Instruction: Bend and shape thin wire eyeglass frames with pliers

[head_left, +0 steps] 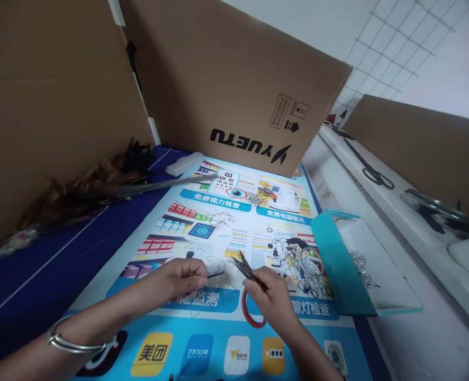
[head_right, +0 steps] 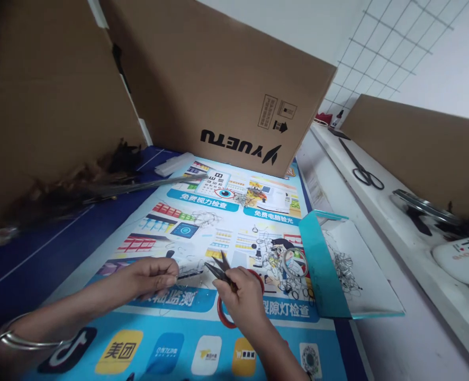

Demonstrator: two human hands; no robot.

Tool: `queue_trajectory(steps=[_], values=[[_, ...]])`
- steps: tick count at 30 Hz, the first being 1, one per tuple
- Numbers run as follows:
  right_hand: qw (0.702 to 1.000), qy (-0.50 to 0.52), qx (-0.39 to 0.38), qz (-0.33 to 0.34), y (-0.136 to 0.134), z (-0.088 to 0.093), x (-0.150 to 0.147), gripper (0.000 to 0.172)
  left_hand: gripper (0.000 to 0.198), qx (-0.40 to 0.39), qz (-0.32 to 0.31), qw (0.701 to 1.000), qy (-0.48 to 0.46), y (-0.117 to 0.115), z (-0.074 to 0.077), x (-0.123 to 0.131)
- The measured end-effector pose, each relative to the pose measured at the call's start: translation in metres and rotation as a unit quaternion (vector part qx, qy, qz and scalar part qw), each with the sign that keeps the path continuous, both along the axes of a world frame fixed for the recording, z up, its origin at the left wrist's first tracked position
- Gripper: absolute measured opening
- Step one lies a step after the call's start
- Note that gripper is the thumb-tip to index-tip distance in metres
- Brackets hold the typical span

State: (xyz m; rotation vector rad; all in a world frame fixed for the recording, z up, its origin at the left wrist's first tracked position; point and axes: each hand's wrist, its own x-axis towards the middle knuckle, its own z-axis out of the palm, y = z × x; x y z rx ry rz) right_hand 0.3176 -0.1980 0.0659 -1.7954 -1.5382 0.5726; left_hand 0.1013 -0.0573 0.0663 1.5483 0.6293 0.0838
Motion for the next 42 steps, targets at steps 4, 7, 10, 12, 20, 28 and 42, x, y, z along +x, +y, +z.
queue_trajectory(steps=[4,7,10,12,20,28,42], values=[[0.999,0.017,0.025,-0.016,-0.002,0.004,0.009,0.028,0.027,0.03,-0.004,0.999,-0.041,0.003,0.006,0.018],[0.999,0.02,0.028,-0.03,-0.002,0.007,0.014,0.03,0.027,-0.01,-0.011,0.999,-0.037,0.003,0.003,0.027],[0.999,0.029,0.018,-0.034,0.0,0.008,0.014,0.03,0.027,-0.099,-0.009,0.994,-0.037,0.002,-0.004,0.03],[0.999,0.043,0.009,-0.031,0.001,0.008,0.012,0.029,0.026,-0.143,0.0,0.988,-0.056,0.0,-0.008,0.029],[0.994,0.109,-0.027,-0.018,0.014,0.003,-0.003,0.03,0.027,-0.144,0.049,0.984,-0.095,-0.003,-0.015,0.023],[0.981,0.188,-0.043,0.018,0.027,0.001,-0.025,0.033,0.023,-0.043,0.07,0.993,-0.086,-0.006,-0.024,0.021],[0.977,0.209,-0.04,0.012,0.021,-0.003,-0.032,0.034,0.006,0.115,0.131,0.984,-0.039,-0.017,-0.029,0.02]])
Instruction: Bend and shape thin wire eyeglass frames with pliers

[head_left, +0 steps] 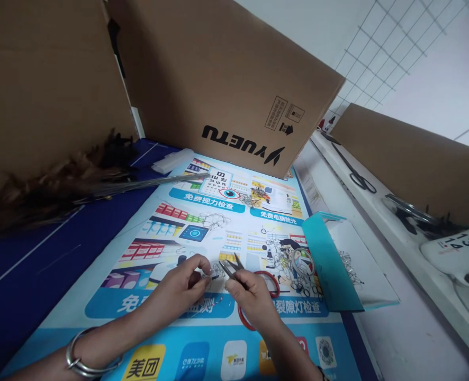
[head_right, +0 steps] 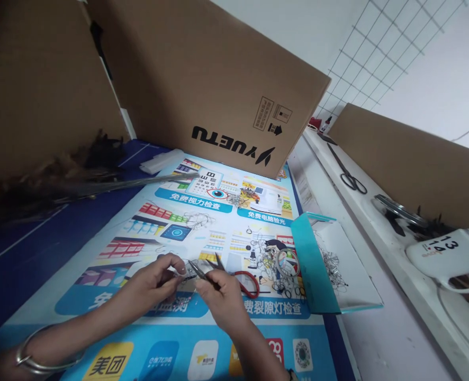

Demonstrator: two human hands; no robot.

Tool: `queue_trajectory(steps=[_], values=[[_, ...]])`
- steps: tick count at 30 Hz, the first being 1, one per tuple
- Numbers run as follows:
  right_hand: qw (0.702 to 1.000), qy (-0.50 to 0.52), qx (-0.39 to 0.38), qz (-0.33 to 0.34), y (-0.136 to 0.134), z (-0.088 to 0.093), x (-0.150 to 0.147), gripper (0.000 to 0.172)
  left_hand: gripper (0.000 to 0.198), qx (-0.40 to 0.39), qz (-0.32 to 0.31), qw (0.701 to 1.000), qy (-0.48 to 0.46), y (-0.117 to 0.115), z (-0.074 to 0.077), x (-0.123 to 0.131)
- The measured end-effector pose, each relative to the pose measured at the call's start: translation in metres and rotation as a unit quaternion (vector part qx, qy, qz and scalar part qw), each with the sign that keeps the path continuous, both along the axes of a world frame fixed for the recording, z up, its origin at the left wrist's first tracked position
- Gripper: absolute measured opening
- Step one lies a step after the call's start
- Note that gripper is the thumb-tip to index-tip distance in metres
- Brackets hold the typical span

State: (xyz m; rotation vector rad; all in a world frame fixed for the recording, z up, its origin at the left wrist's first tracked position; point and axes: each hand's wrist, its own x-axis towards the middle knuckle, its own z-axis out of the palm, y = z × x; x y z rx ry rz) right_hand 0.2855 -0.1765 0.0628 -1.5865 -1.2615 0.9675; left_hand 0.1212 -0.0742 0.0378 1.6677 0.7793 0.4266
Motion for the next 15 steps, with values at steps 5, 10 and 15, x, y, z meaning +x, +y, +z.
queue_trajectory(steps=[5,10,15], values=[[1.0,0.01,-0.016,-0.019,-0.0004,-0.001,0.0008,0.033,0.006,0.0,0.026,1.0,0.002,-0.0005,-0.0043,-0.0012],[0.999,0.029,-0.022,-0.023,-0.0007,-0.0008,0.0009,0.034,0.01,-0.028,0.038,0.999,-0.009,-0.001,-0.0051,-0.0004],[0.998,0.048,-0.028,-0.028,-0.0009,0.0,0.0003,0.031,0.01,0.025,0.036,0.999,0.02,0.0006,-0.0043,-0.0004]])
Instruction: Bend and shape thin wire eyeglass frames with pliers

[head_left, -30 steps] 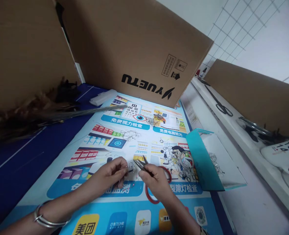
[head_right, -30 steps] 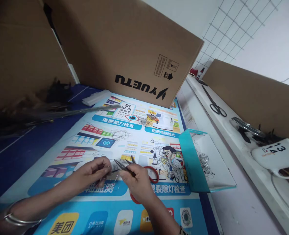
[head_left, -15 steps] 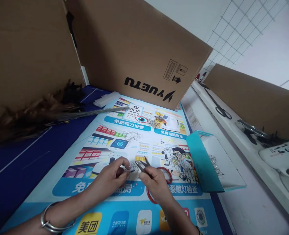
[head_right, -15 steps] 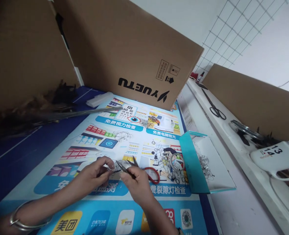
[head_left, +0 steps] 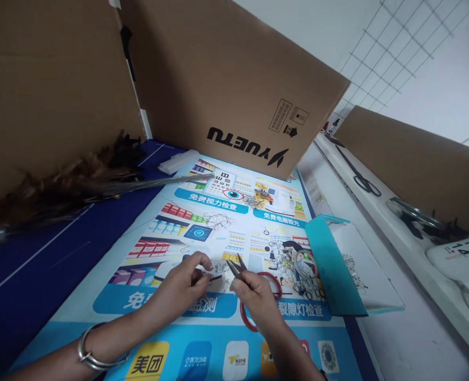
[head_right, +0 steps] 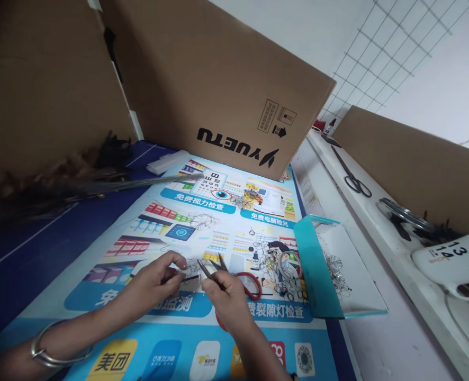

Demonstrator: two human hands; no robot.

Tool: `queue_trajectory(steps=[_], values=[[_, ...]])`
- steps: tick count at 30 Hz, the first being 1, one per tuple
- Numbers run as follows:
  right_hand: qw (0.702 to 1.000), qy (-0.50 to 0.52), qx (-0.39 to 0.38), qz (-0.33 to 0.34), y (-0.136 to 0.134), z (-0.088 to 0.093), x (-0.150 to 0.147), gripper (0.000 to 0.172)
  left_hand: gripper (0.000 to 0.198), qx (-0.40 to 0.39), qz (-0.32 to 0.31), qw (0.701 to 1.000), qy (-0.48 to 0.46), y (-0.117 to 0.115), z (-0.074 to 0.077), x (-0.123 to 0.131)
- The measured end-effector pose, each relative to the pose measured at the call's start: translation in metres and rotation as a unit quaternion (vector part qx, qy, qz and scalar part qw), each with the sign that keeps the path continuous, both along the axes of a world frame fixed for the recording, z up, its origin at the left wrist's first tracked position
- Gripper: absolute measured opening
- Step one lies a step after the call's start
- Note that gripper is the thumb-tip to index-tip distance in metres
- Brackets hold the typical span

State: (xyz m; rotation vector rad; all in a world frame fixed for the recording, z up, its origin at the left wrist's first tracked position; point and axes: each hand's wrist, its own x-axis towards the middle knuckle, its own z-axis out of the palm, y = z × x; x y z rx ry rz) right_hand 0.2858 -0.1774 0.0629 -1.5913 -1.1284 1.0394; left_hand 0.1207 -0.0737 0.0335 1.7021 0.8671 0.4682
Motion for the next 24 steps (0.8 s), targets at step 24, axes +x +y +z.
queue_trajectory(steps=[24], values=[[1.0,0.005,-0.019,0.008,-0.004,0.0,0.004,0.029,0.017,-0.035,-0.003,0.997,-0.066,-0.001,-0.005,0.001]])
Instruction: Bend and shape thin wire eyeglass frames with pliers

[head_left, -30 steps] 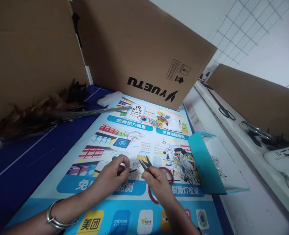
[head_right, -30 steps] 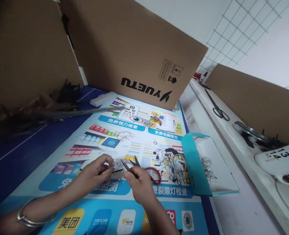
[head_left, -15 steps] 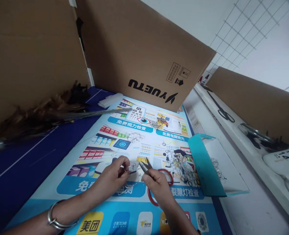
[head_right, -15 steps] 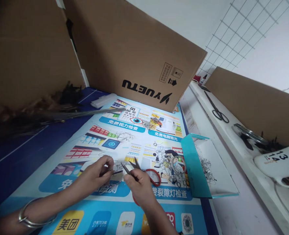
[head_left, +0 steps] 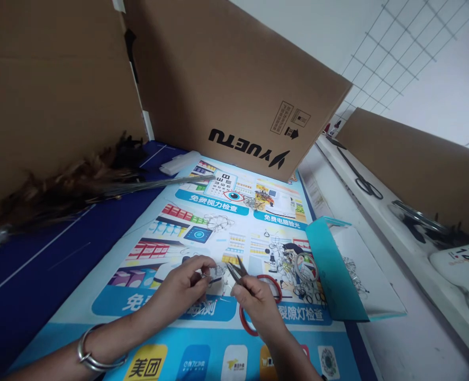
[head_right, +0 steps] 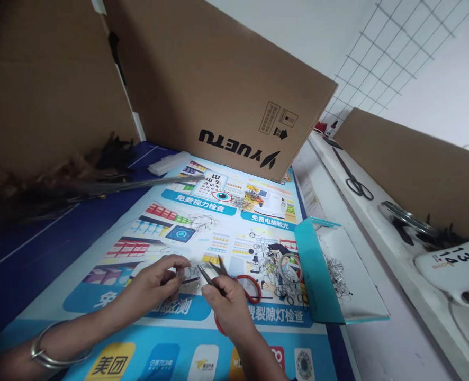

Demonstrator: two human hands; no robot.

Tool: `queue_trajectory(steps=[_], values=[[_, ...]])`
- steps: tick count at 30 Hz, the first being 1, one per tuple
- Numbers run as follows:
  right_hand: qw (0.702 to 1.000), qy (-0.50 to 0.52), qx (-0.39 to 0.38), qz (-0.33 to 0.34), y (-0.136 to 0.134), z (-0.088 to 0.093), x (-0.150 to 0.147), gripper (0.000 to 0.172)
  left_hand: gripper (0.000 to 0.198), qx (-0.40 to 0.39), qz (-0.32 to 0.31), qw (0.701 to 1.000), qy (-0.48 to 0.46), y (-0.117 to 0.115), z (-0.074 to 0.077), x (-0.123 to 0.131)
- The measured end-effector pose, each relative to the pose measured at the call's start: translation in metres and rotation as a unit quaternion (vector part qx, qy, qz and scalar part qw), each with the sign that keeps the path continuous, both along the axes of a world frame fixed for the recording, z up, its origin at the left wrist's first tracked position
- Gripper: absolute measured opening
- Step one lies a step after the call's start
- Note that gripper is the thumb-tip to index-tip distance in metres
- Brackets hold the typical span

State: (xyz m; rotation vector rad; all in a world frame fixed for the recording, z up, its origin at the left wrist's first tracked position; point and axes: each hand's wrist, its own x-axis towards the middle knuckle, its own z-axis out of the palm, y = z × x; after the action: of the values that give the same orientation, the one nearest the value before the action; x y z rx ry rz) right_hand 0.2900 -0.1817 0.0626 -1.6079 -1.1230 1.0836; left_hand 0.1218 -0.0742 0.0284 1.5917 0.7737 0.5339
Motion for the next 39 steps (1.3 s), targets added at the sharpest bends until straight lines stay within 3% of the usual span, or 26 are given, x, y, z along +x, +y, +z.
queue_trajectory(steps=[5,20,29,39], values=[[1.0,-0.002,-0.003,0.0,0.0,-0.001,0.0,0.03,0.012,-0.026,-0.015,1.0,0.007,-0.001,0.007,0.0],[0.996,-0.086,0.016,-0.02,0.001,0.001,0.009,0.028,0.014,-0.079,-0.055,0.995,0.01,-0.003,0.01,0.0],[0.996,-0.085,0.016,0.009,-0.001,-0.005,0.005,0.029,0.008,0.014,-0.071,0.996,0.045,-0.013,0.018,0.001],[0.997,-0.072,0.017,0.016,0.001,-0.006,-0.001,0.027,0.007,-0.016,-0.069,0.997,0.044,-0.018,0.02,0.003]])
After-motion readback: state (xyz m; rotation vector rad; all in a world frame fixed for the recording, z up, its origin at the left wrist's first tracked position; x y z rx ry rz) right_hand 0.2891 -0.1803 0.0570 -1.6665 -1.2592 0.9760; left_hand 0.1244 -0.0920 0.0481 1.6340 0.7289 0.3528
